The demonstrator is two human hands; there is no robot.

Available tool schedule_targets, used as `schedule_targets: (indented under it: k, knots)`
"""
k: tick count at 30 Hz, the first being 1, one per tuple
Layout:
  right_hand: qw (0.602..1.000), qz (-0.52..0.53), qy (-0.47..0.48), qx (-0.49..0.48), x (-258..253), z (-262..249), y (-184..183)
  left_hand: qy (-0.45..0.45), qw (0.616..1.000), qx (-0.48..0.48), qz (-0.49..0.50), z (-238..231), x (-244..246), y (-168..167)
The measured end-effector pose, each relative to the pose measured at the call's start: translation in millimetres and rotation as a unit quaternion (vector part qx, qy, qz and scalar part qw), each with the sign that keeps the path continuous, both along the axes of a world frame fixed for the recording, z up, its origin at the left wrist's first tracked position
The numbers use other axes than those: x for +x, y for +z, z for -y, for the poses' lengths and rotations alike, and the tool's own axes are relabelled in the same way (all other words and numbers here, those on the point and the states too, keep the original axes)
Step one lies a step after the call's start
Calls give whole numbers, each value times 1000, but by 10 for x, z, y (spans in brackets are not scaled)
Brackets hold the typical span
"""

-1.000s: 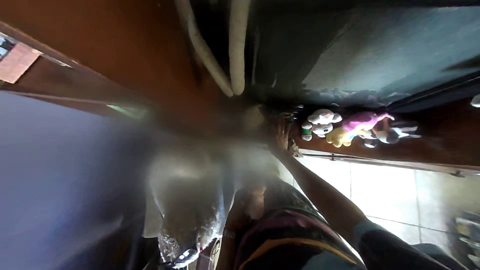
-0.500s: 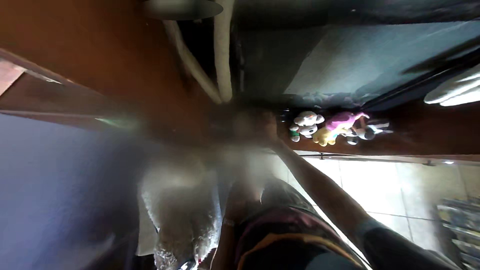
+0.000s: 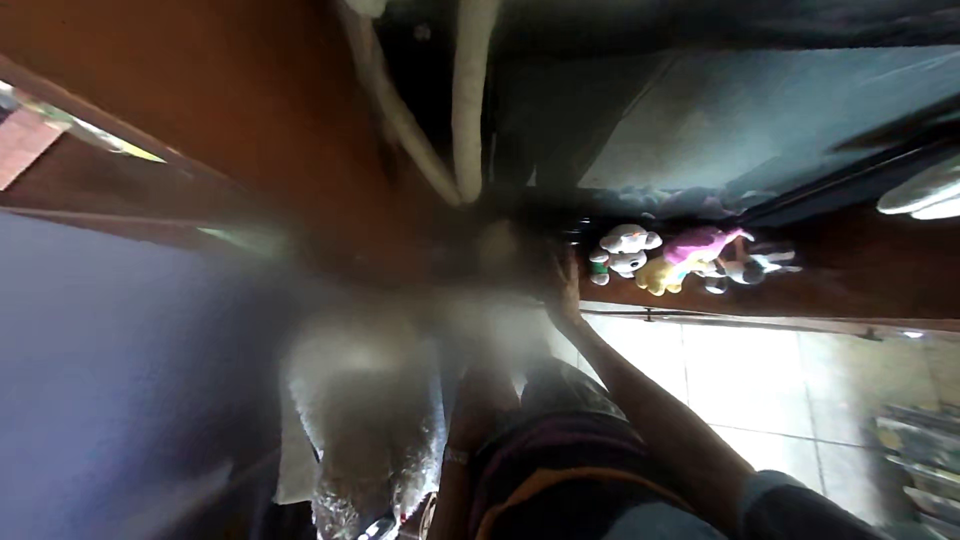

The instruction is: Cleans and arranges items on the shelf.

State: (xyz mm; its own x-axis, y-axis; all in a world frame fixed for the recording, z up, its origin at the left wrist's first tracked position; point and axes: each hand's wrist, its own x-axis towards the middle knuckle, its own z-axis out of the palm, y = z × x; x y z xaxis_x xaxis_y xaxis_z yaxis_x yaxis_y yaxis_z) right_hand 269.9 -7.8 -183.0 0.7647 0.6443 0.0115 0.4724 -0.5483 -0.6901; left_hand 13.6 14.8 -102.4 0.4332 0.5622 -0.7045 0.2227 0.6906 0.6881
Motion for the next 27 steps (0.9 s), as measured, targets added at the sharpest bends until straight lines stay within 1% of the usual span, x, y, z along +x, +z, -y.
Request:
schedule_targets:
  k: [2,3,4,5,6,7,8,9,10,11,12,13,15,16,17,19,20,22,23,24,25,26,27]
  knots:
    - [990,21,73,-123,-34,-17,9,-14,1000,7,-10,-15,22,-33]
    - [979,43,104,-168,-27,1,-22,-21,1000,10,-12,-21,55,-19]
    - [975,78,116,-171,-19,45,-83,-20,1000,9,-10,-14,82,12]
    - [978,95,107,-149,-8,82,-132,-14,1000,7,2,-12,98,34]
    - [987,73,80,-122,8,100,-125,-7,1000,2,17,-15,115,55]
    - [995,25,38,-91,32,107,-79,-1,999,-2,32,-19,129,63]
    - [998,-37,-17,-37,55,94,9,5,999,-5,39,-29,144,77]
    - [990,-106,-87,28,65,53,165,6,999,-6,38,-41,162,118]
    - [969,-176,-157,79,70,4,349,8,999,-6,36,-42,157,128]
    - [949,-208,-201,128,63,-19,519,9,999,-7,41,-34,134,114]
    - [939,-204,-217,172,54,-31,676,10,999,-12,52,-31,122,99]
    - [939,-174,-214,206,54,-44,830,13,997,-17,69,-31,118,81]
    - [951,-94,-188,226,80,-76,1052,20,995,-15,93,-7,131,112]
    - [958,-67,-180,212,112,-107,1070,7,996,0,87,2,133,144]
    - [967,-47,-171,185,157,-159,991,-23,997,27,67,-2,133,166]
    - [984,-38,-155,82,216,-324,681,-90,993,77,14,-23,140,216]
    - [987,-44,-155,25,205,-425,499,-100,991,84,10,-20,132,193]
    - [983,-47,-169,-52,109,-649,223,-65,996,61,30,8,133,140]
    - [980,-47,-178,-72,35,-758,195,-56,996,57,34,14,119,110]
    - [978,-63,-182,-79,-39,-846,242,-61,996,67,26,20,91,78]
    - [976,-93,-185,-67,-112,-896,347,-61,996,59,13,21,94,108]
    - [976,-101,-186,-43,-164,-926,380,-65,997,45,-4,12,109,176]
    - [979,-90,-181,-22,-195,-935,373,-74,996,42,-15,2,96,162]
